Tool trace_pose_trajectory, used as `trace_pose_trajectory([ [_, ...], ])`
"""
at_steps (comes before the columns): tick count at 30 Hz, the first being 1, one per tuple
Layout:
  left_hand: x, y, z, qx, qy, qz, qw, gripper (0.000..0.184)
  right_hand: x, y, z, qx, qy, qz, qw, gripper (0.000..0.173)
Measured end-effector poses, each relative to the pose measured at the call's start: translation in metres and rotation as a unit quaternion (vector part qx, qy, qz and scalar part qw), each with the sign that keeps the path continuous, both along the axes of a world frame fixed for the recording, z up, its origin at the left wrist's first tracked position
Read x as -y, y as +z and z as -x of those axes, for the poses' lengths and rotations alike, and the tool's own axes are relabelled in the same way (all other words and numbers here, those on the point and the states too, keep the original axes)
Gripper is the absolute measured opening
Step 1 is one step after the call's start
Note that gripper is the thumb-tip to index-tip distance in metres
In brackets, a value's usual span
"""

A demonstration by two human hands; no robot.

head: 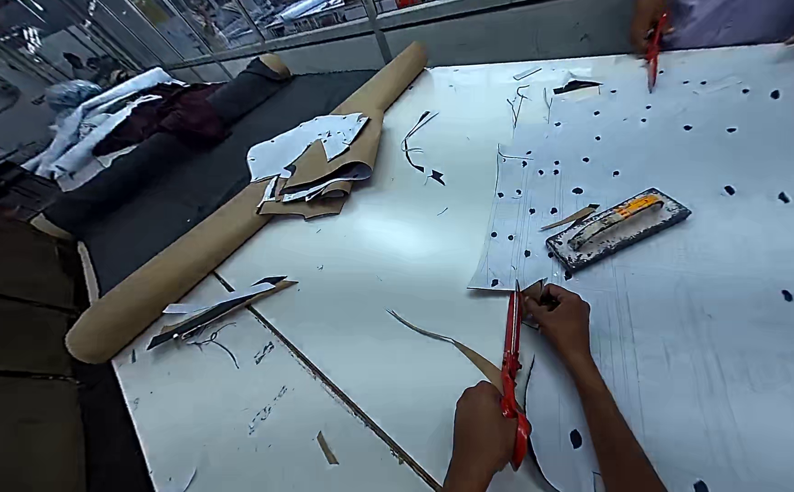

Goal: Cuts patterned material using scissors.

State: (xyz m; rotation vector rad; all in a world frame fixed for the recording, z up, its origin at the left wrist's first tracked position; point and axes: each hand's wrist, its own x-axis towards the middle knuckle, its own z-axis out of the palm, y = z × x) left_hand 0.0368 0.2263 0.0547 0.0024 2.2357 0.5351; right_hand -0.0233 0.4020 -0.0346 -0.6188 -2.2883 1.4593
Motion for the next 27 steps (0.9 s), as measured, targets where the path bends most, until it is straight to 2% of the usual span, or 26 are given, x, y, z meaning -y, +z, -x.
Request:
trace_pose_trajectory([
  [12, -0.002, -0.002, 0.012, -0.001, 0.0, -0.03, 1.0, 0.025, -0.001, -0.004, 0.001, 0.005, 0.001, 0.006, 1.0, 0.015],
  [21, -0.001, -0.007, 0.011, 0.004, 0.027, -0.052, 0.998, 0.02, 0.004, 0.002, -0.007, 0.001, 0.011, -0.01, 1.0, 0.014],
  [27, -0.003, -0.002, 0.019, 0.014, 0.007, -0.064, 0.998, 0.028, 0.002, 0.001, -0.004, 0.004, 0.006, -0.002, 1.0, 0.014],
])
